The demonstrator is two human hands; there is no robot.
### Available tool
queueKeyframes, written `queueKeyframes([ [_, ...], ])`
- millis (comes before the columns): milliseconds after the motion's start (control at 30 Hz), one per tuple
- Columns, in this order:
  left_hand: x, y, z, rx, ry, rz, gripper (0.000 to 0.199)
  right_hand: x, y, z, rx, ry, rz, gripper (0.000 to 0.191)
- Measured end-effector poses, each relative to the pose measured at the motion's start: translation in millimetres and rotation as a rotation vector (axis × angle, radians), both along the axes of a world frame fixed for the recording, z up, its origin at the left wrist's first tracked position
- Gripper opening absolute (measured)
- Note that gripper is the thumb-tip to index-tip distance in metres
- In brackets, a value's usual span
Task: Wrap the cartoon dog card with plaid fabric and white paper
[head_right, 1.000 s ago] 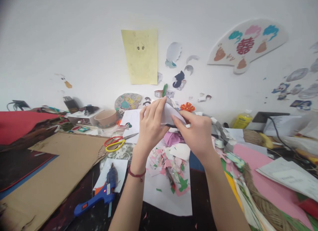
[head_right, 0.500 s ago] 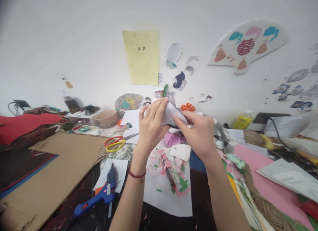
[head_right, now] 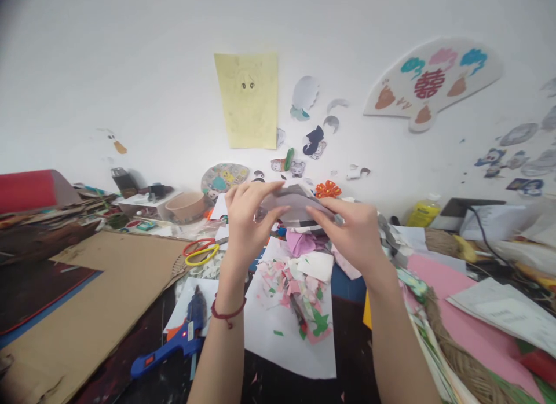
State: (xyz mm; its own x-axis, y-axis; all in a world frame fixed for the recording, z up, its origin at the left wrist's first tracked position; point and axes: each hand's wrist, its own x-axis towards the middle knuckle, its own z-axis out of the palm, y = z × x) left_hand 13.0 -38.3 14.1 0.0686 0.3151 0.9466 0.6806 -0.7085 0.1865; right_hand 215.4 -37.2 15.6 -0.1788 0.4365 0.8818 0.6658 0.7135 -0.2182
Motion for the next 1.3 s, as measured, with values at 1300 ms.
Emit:
queueKeyframes([
  [1300, -12.6, 6.5, -4.6, -0.425, -0.519, -0.368, 0.01, -11.7, 1.6, 0.6, -0.415, 0.52, 0.226, 0.019],
])
